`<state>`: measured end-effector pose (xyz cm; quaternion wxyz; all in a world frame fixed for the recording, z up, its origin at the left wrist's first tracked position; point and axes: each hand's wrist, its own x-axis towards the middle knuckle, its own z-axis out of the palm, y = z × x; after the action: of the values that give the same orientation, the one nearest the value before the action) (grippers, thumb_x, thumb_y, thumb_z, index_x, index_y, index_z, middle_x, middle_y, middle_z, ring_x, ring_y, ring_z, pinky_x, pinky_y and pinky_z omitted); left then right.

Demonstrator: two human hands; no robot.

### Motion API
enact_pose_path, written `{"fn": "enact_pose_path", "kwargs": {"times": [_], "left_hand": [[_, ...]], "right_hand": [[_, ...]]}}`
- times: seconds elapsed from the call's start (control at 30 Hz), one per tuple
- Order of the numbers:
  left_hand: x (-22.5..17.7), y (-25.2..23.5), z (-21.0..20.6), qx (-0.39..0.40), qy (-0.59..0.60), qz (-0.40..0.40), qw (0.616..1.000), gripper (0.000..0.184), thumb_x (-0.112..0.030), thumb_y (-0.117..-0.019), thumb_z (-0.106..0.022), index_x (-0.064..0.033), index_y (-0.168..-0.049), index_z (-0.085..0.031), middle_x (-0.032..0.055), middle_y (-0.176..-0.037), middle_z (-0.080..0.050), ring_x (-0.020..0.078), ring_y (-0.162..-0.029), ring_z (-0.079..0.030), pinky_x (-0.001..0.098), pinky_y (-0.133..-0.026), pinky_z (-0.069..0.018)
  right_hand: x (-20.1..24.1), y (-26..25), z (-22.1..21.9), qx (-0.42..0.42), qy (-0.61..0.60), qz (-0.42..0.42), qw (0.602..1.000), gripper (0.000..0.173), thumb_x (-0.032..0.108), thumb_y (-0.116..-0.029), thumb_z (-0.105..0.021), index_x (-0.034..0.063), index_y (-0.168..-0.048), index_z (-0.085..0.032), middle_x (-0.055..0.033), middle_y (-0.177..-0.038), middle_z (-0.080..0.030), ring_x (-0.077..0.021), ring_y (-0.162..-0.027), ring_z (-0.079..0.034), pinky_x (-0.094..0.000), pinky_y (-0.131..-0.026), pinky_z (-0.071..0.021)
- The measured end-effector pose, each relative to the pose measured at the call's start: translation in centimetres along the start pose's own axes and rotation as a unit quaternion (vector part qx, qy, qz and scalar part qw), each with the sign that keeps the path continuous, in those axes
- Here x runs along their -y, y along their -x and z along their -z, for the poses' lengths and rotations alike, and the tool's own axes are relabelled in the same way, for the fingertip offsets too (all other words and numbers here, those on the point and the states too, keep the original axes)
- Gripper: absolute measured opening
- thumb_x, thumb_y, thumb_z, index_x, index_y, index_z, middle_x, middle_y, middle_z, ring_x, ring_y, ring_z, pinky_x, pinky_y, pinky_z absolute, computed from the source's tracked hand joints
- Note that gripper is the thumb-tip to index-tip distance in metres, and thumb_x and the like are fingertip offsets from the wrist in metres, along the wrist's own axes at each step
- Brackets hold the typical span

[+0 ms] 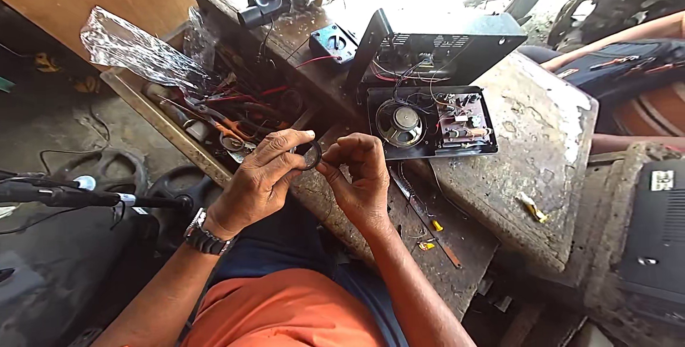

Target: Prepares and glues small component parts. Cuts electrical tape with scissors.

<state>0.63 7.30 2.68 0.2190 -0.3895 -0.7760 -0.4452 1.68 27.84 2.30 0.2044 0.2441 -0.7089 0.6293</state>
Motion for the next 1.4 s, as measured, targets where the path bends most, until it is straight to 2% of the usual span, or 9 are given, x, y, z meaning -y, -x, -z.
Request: {"fn": "enact_pose_path", "kwargs": {"times": [0.23,0.5,0.6,0.7,0.97,1.23,1.33,1.4], "left_hand": [[0.1,0.0,-0.3,0.003,-0.016,-0.022,1.0,0.011,0.004,-0.0944,-0.06,0.0046,-0.095,-0.071,0.0222,-0.133,-0.063,0.0338,-0.135,-0.054,0.0465,-0.116,-0.0446],[0.3,0.4,-0.7,-0.003,-0.026,-0.025,0.999,0.011,0.006,-0.0934,-0.061,0.0043,-0.095,-0.072,0.0215,-0.133,-0.064,0.0342,-0.135,-0.055,0.0462,-0.115,-0.0455],[0.4,0.4,-0.7,-0.011,-0.008,-0.009,1.0,0.009,0.003,-0.0947,-0.062,0.0036,-0.094,-0.071,0.0213,-0.134,-0.063,0.0333,-0.135,-0.054,0.046,-0.116,-0.0448],[0.5,0.3,-0.9,-0.015,0.003,-0.005,1.0,0.01,0.002,-0.0954,-0.062,0.0038,-0.095,-0.071,0.0214,-0.134,-0.063,0.0329,-0.136,-0.054,0.0453,-0.116,-0.0445],[0.7,0.0,-1.1,-0.015,0.012,-0.011,1.0,0.01,0.002,-0.0948,-0.062,0.0036,-0.094,-0.071,0.0215,-0.134,-0.063,0.0331,-0.135,-0.054,0.045,-0.116,-0.0444],[0.8,0.1,-1.5,-0.012,0.025,-0.012,1.0,0.01,-0.001,-0.0967,-0.062,0.0037,-0.093,-0.07,0.0211,-0.134,-0.063,0.0326,-0.134,-0.055,0.0448,-0.116,-0.0449],[0.7,0.0,-1.5,-0.023,0.033,0.003,0.999,0.012,-0.003,-0.0969,-0.061,0.0033,-0.092,-0.07,0.0218,-0.134,-0.063,0.0321,-0.134,-0.055,0.0438,-0.116,-0.0451],[0.5,-0.1,-1.5,-0.03,0.041,0.012,0.999,0.011,-0.004,-0.0969,-0.062,0.0029,-0.092,-0.07,0.0218,-0.134,-0.062,0.0316,-0.134,-0.055,0.0433,-0.116,-0.0459]], "right_hand": [[0.2,0.0,0.3,0.018,-0.024,-0.028,0.999,0.049,-0.011,-0.0839,-0.073,0.0014,-0.126,-0.051,-0.01,-0.097,-0.065,-0.0192,-0.085,-0.068,-0.0354,-0.078,-0.0625],[0.3,0.0,0.4,0.053,-0.001,-0.038,0.998,0.047,-0.01,-0.087,-0.068,-0.0022,-0.129,-0.05,-0.0094,-0.095,-0.063,-0.0161,-0.083,-0.066,-0.032,-0.077,-0.0611],[0.1,0.0,0.2,0.036,0.03,-0.014,0.999,0.046,-0.008,-0.087,-0.07,-0.0015,-0.129,-0.051,-0.0089,-0.097,-0.062,-0.016,-0.086,-0.065,-0.0321,-0.078,-0.0602],[0.0,-0.1,0.3,0.022,0.042,0.0,0.999,0.048,-0.009,-0.0861,-0.072,0.0011,-0.127,-0.049,-0.0103,-0.103,-0.066,-0.0187,-0.093,-0.069,-0.0348,-0.084,-0.0615],[0.1,-0.1,0.3,0.001,0.019,-0.009,1.0,0.051,-0.012,-0.0847,-0.072,0.0031,-0.128,-0.049,-0.0095,-0.097,-0.066,-0.019,-0.087,-0.069,-0.0341,-0.079,-0.0625],[0.4,-0.4,1.0,0.073,0.016,-0.047,0.996,0.05,-0.01,-0.0893,-0.064,-0.0023,-0.136,-0.047,-0.0093,-0.097,-0.061,-0.0157,-0.086,-0.064,-0.031,-0.078,-0.0594],[0.4,-0.4,1.0,0.08,0.025,-0.032,0.996,0.049,-0.01,-0.0891,-0.063,-0.0036,-0.135,-0.048,-0.0092,-0.099,-0.06,-0.0151,-0.087,-0.063,-0.0306,-0.079,-0.0585],[0.5,-0.5,1.1,0.061,0.053,-0.004,0.997,0.041,-0.006,-0.09,-0.067,-0.0029,-0.129,-0.053,-0.0086,-0.099,-0.062,-0.015,-0.088,-0.065,-0.0314,-0.08,-0.0599]]}}
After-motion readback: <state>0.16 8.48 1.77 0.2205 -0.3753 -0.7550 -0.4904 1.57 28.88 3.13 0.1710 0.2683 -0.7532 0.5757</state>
